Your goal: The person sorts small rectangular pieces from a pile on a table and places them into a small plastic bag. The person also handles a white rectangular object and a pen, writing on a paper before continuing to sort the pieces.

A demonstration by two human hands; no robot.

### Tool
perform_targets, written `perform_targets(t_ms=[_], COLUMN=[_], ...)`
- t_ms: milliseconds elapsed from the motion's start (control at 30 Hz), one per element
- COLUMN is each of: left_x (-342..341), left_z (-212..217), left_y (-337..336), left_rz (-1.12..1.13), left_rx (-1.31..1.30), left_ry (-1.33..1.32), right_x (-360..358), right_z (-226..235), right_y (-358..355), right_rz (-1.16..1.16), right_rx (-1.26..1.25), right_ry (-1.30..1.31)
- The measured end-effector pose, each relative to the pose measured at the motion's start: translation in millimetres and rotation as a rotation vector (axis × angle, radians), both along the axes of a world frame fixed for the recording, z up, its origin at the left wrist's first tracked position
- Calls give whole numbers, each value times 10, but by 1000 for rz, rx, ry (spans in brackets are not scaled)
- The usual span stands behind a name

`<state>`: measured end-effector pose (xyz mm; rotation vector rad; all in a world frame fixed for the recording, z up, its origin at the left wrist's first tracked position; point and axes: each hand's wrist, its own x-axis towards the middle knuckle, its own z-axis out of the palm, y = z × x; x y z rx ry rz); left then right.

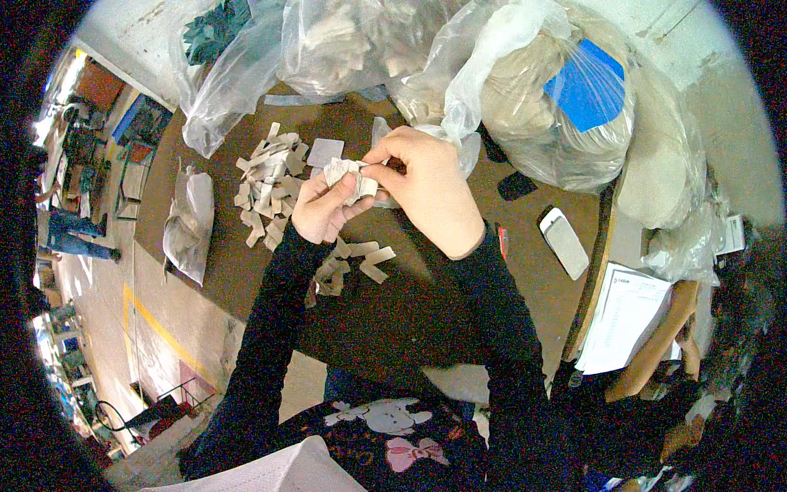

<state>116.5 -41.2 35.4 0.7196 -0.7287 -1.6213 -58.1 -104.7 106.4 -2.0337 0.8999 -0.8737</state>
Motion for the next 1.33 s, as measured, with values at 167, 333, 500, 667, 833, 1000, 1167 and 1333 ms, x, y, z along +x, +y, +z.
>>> perform_targets(t_ms=[167,333,500,667,833,1000,1167,1333], left_x=[-58,-35,56,46,9,30,-30,41], left_z=[22,-19,-38,31,33,-102,-91,-65], left_y=[6,-7,-38,-61,-38,-24,-11,-62], left_rz=[85,204,213,140,68,2,-45,-15], left_rx=[-29,59,63,34,62,15,13,24], left_ry=[-52,64,32,72,-62,-188,-259,-357], right_x=[27,80,33,-266,-188,85,71,-90], right_z=[-19,5,57,121,84,-22,-55,145], right_y=[13,54,24,-171,-131,41,8,-86], right_rz=[-37,-76,-134,-263,-155,17,71,-179], right_rx=[39,99,144,59,-79,-90,-109,10], right_ry=[-87,-75,-81,34,111,54,9,-9])
